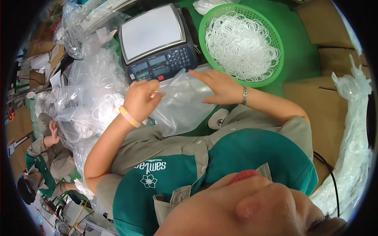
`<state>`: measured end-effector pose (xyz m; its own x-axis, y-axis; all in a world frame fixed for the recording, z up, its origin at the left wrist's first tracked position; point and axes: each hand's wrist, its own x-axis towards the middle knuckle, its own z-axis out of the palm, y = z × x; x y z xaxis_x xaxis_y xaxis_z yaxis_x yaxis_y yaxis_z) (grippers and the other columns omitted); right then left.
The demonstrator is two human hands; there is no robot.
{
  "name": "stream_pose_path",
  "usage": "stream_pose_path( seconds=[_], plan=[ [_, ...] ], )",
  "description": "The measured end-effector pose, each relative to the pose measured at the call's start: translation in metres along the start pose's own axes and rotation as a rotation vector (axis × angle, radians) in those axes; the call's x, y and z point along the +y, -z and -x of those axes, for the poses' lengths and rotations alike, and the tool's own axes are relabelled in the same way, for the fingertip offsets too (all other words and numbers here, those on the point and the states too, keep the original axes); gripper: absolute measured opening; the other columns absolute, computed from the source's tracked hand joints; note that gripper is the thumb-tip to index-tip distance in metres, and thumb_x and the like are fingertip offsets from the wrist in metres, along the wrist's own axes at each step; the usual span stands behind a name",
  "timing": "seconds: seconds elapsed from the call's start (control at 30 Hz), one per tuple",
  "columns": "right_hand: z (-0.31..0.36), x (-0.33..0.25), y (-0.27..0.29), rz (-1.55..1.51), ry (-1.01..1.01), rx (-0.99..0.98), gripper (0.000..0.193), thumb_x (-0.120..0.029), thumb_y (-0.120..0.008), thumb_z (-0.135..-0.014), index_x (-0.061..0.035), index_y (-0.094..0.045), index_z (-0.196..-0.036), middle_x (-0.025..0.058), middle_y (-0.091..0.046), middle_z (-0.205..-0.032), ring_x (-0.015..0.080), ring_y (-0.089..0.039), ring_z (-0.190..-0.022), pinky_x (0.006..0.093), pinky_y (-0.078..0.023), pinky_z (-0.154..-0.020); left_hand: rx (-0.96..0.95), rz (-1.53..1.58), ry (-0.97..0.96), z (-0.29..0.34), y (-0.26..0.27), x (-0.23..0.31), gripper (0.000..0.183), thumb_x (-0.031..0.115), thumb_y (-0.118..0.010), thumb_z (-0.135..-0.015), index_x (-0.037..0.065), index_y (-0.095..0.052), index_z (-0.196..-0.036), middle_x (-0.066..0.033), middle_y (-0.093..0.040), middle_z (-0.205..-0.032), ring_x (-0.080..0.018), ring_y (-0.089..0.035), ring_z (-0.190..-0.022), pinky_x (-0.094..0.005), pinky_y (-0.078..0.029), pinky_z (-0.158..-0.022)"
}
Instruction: Weighing white plastic rings on a digital scale and placing them into clear plastic bags.
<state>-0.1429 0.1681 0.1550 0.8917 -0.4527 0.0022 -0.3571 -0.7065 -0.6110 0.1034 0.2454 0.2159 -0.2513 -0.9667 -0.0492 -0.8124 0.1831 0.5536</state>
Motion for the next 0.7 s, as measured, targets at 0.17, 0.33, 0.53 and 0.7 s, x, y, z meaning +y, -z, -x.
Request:
stream_pose_path(
  seconds=[0.17, 0.33, 0.53, 0.7],
  plan=[
    [-0.009, -0.020, -0.006, -0.007, 0.157, 0.013, 0.032, -0.023, -0.059, -0.070, -0.0118, -0.052, -0.099, 0.0043, -0.057, -0.075, 0.0244, -0.055, -0.074, 0.0390, -0.040, -0.070, -0.114, -0.057, -0.212, -0.004, -0.002, 0.058, 0.020, 0.002, -0.054, -0.068, 0.006, -0.046, -0.087, -0.0113, -0.050, -0.070, -0.0291, -0.052, -0.064, -0.0376, -0.042, -0.055],
    [0.005, 0.016, 0.009, -0.699, -0.078, -0.253, 0.013, -0.018, -0.055, -0.079, -0.0062, -0.055, -0.085, 0.0032, -0.057, -0.063, 0.0109, -0.054, -0.057, 0.0261, -0.040, -0.051, -0.048, -0.187, -0.119, 0.025, -0.006, 0.043, 0.037, -0.004, -0.048, -0.067, 0.011, -0.050, -0.100, -0.0125, -0.050, -0.093, -0.0291, -0.055, -0.067, -0.0365, -0.046, -0.058],
    [0.002, 0.165, -0.005, -0.544, -0.421, 0.003, 0.063, -0.041, -0.064, -0.071, -0.0015, -0.046, -0.116, 0.0138, -0.048, -0.115, 0.0214, -0.045, -0.106, 0.0304, -0.036, -0.090, -0.081, -0.392, -0.176, 0.034, -0.003, 0.022, 0.019, 0.000, -0.051, -0.061, 0.006, -0.057, -0.078, -0.0083, -0.056, -0.092, -0.0215, -0.052, -0.071, -0.0292, -0.045, -0.061],
    [0.036, 0.322, -0.004, 0.322, -1.122, 0.071, 0.114, -0.063, -0.068, -0.049, -0.0200, -0.008, -0.136, 0.0211, -0.019, -0.136, 0.0373, -0.019, -0.125, 0.0502, -0.028, -0.095, -0.035, -0.408, -0.031, 0.006, 0.003, 0.026, 0.035, -0.005, -0.051, -0.060, 0.004, -0.058, -0.094, -0.0104, -0.055, -0.099, -0.0231, -0.052, -0.073, -0.0305, -0.046, -0.064]
  ],
)
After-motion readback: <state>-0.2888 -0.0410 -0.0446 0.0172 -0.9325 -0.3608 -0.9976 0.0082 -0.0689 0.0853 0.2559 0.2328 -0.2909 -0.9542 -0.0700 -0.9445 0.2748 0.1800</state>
